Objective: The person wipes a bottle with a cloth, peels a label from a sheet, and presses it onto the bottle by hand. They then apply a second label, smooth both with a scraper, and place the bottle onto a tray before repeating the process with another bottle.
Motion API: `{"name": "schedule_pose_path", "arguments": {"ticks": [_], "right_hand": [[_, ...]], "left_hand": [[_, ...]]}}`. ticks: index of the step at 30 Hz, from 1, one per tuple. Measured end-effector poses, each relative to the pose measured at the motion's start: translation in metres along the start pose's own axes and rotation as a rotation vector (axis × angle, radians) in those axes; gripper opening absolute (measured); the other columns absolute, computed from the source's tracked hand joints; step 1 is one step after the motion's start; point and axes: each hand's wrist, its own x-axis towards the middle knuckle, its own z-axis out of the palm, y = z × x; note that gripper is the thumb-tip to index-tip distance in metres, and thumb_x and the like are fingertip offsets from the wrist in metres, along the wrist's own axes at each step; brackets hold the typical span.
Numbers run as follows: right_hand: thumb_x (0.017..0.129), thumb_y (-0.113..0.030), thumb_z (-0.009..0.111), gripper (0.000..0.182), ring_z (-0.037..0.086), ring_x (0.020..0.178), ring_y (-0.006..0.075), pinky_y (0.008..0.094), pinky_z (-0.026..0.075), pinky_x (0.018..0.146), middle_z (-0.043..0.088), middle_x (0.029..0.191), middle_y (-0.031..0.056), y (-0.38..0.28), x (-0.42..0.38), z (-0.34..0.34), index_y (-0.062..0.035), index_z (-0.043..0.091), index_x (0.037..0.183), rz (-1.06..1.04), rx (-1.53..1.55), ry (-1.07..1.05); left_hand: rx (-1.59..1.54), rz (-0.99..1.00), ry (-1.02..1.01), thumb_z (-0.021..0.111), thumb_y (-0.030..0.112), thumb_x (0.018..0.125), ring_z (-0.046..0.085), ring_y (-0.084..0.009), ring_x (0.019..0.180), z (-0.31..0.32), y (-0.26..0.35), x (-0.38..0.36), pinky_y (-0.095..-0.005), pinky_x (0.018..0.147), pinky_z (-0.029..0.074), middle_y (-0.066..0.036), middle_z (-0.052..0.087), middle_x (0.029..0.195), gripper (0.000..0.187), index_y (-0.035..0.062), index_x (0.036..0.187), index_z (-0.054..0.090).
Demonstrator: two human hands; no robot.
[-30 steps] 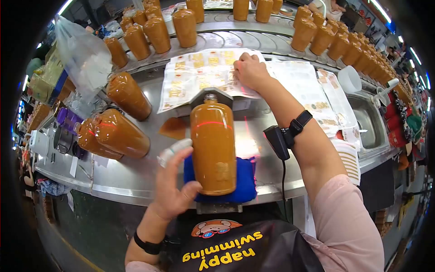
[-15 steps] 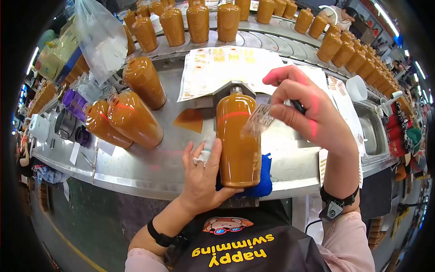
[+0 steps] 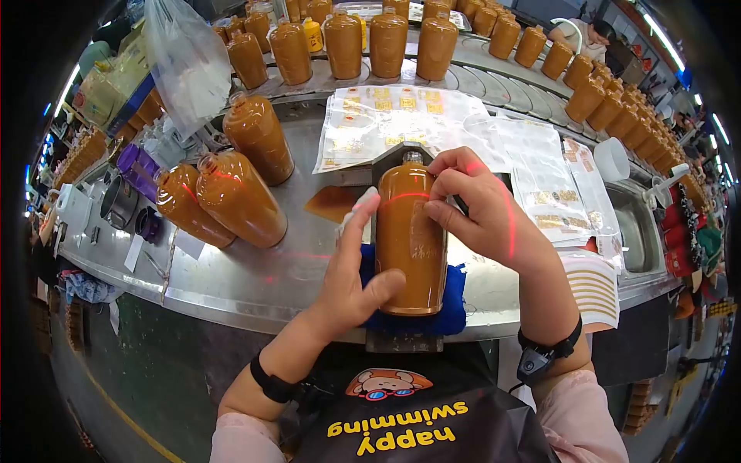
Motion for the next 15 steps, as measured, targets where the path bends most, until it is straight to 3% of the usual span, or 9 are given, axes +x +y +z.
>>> {"name": "schedule_pose_path", "arguments": {"ticks": [2,3,6,10,11,15], "right_hand": [[0.087,-0.010,0.068,0.015,0.057,0.098,0.0312,0.0369,0.049,0.084,0.053,0.111,0.0178,0.002,0.000,0.004,-0.0011,0.056,0.084,-0.025,-0.025,0.034],[0.086,-0.009,0.068,0.014,0.057,0.099,0.0319,0.0369,0.048,0.085,0.053,0.112,0.0180,0.001,0.001,0.005,-0.0011,0.056,0.084,-0.009,-0.007,0.034],[0.085,-0.008,0.068,0.014,0.057,0.098,0.0318,0.0372,0.048,0.085,0.054,0.112,0.0178,0.004,-0.001,0.011,-0.0010,0.056,0.084,-0.030,-0.080,0.108],[0.082,-0.004,0.068,0.011,0.055,0.101,0.0354,0.0410,0.046,0.089,0.054,0.112,0.0187,0.002,-0.014,0.017,-0.0023,0.061,0.090,0.013,-0.064,0.389],[0.083,-0.005,0.068,0.021,0.054,0.104,0.0358,0.0418,0.046,0.091,0.053,0.116,0.0192,-0.001,-0.022,0.018,-0.0025,0.064,0.104,0.013,-0.068,0.366],[0.083,-0.009,0.070,0.037,0.052,0.110,0.0370,0.0422,0.046,0.094,0.051,0.122,0.0204,-0.009,-0.040,0.026,-0.0037,0.063,0.119,-0.033,-0.112,0.266]], "left_hand": [[-0.189,-0.116,0.091,0.068,0.046,0.086,0.029,-0.0376,0.139,0.010,-0.001,0.017,-0.0438,0.115,0.021,-0.026,0.031,0.148,0.092,-0.0050,0.147,0.022],[-0.210,-0.186,0.094,0.068,0.038,0.086,0.031,-0.0359,0.137,0.013,0.003,0.024,-0.0433,0.114,0.024,-0.027,0.032,0.146,0.088,-0.0057,0.147,0.021],[-0.267,-0.277,0.107,0.069,0.034,0.086,0.031,-0.0340,0.137,0.021,0.000,0.031,-0.0419,0.113,0.027,-0.027,0.032,0.144,0.087,-0.0057,0.147,0.020],[-0.523,-0.318,0.130,0.068,0.029,0.088,0.039,-0.0289,0.132,0.024,0.004,0.034,-0.0380,0.109,0.034,-0.024,0.033,0.143,0.084,-0.0054,0.147,0.019],[-0.539,-0.317,0.136,0.067,0.028,0.089,0.040,-0.0281,0.131,0.024,0.002,0.035,-0.0377,0.109,0.035,-0.024,0.033,0.143,0.083,-0.0052,0.147,0.019],[-0.466,-0.319,0.153,0.065,0.027,0.091,0.040,-0.0259,0.132,0.025,-0.006,0.040,-0.0370,0.108,0.036,-0.022,0.034,0.143,0.079,-0.0043,0.147,0.021]]}}
